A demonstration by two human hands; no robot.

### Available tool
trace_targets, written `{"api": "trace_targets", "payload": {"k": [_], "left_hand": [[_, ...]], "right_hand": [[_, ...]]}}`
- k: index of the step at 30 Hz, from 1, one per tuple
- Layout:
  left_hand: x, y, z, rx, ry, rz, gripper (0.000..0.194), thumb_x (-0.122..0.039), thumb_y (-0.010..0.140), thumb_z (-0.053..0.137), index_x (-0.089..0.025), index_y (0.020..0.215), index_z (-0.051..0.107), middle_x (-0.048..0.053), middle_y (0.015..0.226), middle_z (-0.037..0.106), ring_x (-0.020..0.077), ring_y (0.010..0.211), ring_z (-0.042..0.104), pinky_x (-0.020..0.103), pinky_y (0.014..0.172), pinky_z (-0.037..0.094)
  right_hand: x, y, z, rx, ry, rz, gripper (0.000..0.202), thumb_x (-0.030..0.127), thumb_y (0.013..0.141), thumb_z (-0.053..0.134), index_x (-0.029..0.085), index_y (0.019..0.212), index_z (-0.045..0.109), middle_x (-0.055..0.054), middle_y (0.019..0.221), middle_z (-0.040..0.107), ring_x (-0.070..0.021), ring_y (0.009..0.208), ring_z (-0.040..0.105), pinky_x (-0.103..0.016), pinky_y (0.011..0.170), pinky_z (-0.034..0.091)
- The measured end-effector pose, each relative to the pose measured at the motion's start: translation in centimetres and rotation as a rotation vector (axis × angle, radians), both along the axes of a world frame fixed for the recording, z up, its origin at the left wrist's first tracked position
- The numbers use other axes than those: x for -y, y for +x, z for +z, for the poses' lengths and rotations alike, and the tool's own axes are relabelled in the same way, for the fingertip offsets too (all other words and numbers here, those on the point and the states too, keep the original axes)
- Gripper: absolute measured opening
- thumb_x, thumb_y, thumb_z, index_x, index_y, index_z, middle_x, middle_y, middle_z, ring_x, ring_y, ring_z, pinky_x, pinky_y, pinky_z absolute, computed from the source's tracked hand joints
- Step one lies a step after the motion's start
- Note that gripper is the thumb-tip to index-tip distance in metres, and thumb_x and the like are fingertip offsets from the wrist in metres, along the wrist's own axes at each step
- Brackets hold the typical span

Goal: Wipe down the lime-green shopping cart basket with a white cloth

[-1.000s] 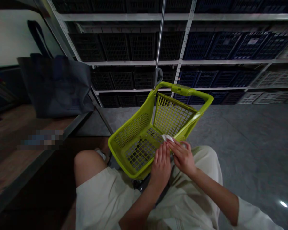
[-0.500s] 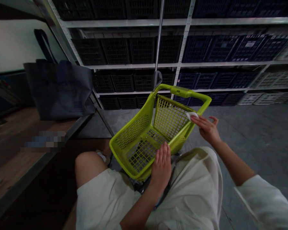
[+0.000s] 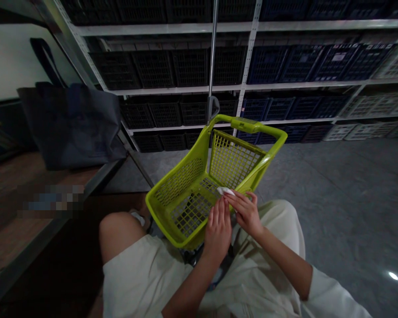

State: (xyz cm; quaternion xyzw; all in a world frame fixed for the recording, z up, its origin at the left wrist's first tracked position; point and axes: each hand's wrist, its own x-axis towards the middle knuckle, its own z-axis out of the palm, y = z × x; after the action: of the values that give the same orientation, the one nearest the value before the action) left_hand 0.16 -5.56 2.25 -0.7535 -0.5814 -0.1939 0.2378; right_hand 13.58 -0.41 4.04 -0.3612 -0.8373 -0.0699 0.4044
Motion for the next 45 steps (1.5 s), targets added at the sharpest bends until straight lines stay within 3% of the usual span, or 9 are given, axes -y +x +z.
{"api": "trace_targets", "payload": {"k": [6, 10, 15, 20, 24, 27, 36, 41, 45], "left_hand": [[0.2, -0.1, 0.4, -0.015, -0.006, -0.001, 0.063, -0.024, 0.097, 0.046, -0.004, 0.154, 0.030, 0.014, 0.157, 0.041, 0.0229, 0.141, 0.045, 0.037, 0.115, 0.041], [0.2, -0.2, 0.3, -0.038, -0.010, -0.003, 0.063, -0.024, 0.096, 0.046, -0.004, 0.154, 0.031, 0.013, 0.160, 0.035, 0.0222, 0.144, 0.041, 0.036, 0.116, 0.040], [-0.1, 0.1, 0.1, -0.022, -0.004, 0.003, 0.058, -0.023, 0.096, 0.046, -0.006, 0.151, 0.038, 0.012, 0.159, 0.038, 0.0223, 0.141, 0.046, 0.036, 0.114, 0.042], [-0.1, 0.3, 0.4, -0.001, -0.005, -0.002, 0.055, -0.022, 0.097, 0.044, -0.007, 0.149, 0.042, 0.012, 0.159, 0.038, 0.0220, 0.140, 0.046, 0.034, 0.114, 0.042], [0.0, 0.0, 0.4, -0.017, -0.017, -0.007, 0.055, -0.024, 0.098, 0.043, -0.006, 0.149, 0.042, 0.013, 0.158, 0.041, 0.0237, 0.141, 0.046, 0.037, 0.115, 0.040], [0.1, -0.3, 0.4, -0.007, -0.003, -0.017, 0.054, -0.025, 0.098, 0.044, -0.005, 0.148, 0.044, 0.014, 0.154, 0.046, 0.0245, 0.139, 0.048, 0.038, 0.115, 0.040], [0.3, -0.1, 0.5, -0.032, 0.011, -0.003, 0.057, -0.024, 0.096, 0.044, -0.006, 0.150, 0.040, 0.011, 0.159, 0.039, 0.0215, 0.141, 0.045, 0.034, 0.114, 0.042], [0.1, 0.0, 0.4, -0.046, 0.023, 0.000, 0.055, -0.020, 0.095, 0.045, -0.006, 0.148, 0.044, 0.011, 0.157, 0.043, 0.0205, 0.140, 0.047, 0.033, 0.112, 0.043], [0.1, 0.1, 0.5, -0.016, 0.015, 0.006, 0.055, -0.023, 0.095, 0.047, -0.007, 0.148, 0.045, 0.011, 0.157, 0.043, 0.0214, 0.138, 0.048, 0.034, 0.111, 0.045]], "right_hand": [[-1.7, 2.3, -0.5, 0.151, 0.064, 0.051, 0.068, 0.010, 0.092, 0.041, 0.035, 0.155, 0.031, -0.004, 0.137, 0.065, -0.0223, 0.131, 0.055, -0.047, 0.106, 0.030], [-5.2, 7.5, 1.9, 0.371, 0.099, 0.138, 0.064, 0.009, 0.094, 0.039, 0.034, 0.153, 0.035, -0.003, 0.140, 0.062, -0.0188, 0.133, 0.054, -0.044, 0.109, 0.029], [-11.0, 14.8, 5.5, 0.244, 0.183, -0.259, 0.056, 0.005, 0.089, 0.042, 0.028, 0.138, 0.057, -0.007, 0.134, 0.066, -0.0232, 0.126, 0.060, -0.049, 0.112, 0.023], [-8.2, 9.6, 3.5, 0.037, 0.169, -0.409, 0.066, 0.006, 0.085, 0.045, 0.029, 0.147, 0.047, -0.010, 0.138, 0.063, -0.0283, 0.132, 0.056, -0.055, 0.114, 0.020], [-1.7, 1.7, 0.9, 0.053, 0.024, -0.101, 0.071, 0.006, 0.088, 0.041, 0.032, 0.154, 0.035, -0.007, 0.137, 0.065, -0.0252, 0.133, 0.055, -0.051, 0.113, 0.023], [0.5, -0.6, 0.4, 0.035, -0.033, -0.028, 0.069, 0.007, 0.091, 0.040, 0.031, 0.155, 0.033, -0.007, 0.137, 0.065, -0.0243, 0.134, 0.054, -0.048, 0.111, 0.027], [-4.9, 6.3, 1.6, 0.353, 0.119, 0.155, 0.064, 0.010, 0.095, 0.038, 0.033, 0.154, 0.031, -0.004, 0.137, 0.065, -0.0180, 0.131, 0.055, -0.045, 0.114, 0.020], [-10.5, 13.4, 5.7, 0.282, 0.210, -0.237, 0.059, 0.006, 0.088, 0.042, 0.028, 0.142, 0.052, -0.007, 0.134, 0.066, -0.0242, 0.127, 0.059, -0.052, 0.115, 0.017], [-9.6, 11.8, 5.9, 0.168, 0.164, -0.436, 0.057, 0.007, 0.086, 0.044, 0.023, 0.140, 0.054, -0.010, 0.138, 0.063, -0.0280, 0.133, 0.054, -0.055, 0.116, 0.019]]}}
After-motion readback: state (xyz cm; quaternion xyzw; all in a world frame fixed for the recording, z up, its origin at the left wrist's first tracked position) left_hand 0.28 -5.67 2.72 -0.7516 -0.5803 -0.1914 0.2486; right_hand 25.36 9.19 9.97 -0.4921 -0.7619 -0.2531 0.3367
